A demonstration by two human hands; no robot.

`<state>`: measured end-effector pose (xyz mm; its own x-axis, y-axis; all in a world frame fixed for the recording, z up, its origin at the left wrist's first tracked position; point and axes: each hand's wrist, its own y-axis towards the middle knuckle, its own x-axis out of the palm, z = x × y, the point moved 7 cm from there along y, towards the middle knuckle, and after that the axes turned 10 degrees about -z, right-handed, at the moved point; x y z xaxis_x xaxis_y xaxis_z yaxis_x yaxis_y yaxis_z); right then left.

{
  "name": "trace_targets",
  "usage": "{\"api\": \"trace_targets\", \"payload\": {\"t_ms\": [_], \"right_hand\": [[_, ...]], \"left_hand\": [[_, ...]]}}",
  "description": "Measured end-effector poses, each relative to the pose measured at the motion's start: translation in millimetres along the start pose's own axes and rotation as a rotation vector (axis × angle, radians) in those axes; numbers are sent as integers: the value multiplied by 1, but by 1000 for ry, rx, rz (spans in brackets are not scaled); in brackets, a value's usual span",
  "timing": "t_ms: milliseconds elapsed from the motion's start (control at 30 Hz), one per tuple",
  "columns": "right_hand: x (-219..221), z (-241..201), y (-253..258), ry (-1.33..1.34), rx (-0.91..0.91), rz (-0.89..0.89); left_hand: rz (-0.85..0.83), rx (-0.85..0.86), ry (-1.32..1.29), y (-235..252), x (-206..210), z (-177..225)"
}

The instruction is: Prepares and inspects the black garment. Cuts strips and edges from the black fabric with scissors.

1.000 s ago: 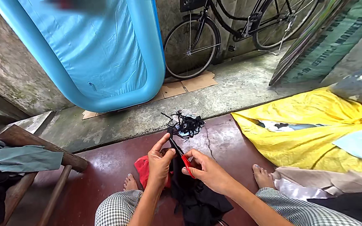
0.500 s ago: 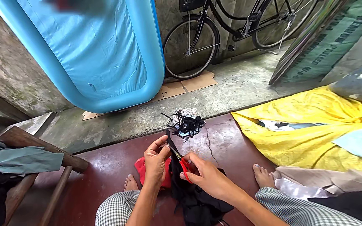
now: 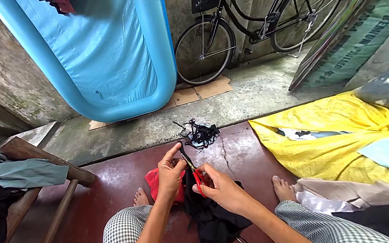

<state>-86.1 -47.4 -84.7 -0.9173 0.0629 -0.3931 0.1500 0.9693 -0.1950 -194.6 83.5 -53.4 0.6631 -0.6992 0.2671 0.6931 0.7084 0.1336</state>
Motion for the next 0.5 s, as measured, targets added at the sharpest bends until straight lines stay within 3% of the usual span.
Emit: {"api": "trace_targets", "payload": {"t_ms": [500], "right_hand": [[-1,-3,1,197,-80,-63]], "left_hand": [[-7,72,-32,-1,1,6]]}}
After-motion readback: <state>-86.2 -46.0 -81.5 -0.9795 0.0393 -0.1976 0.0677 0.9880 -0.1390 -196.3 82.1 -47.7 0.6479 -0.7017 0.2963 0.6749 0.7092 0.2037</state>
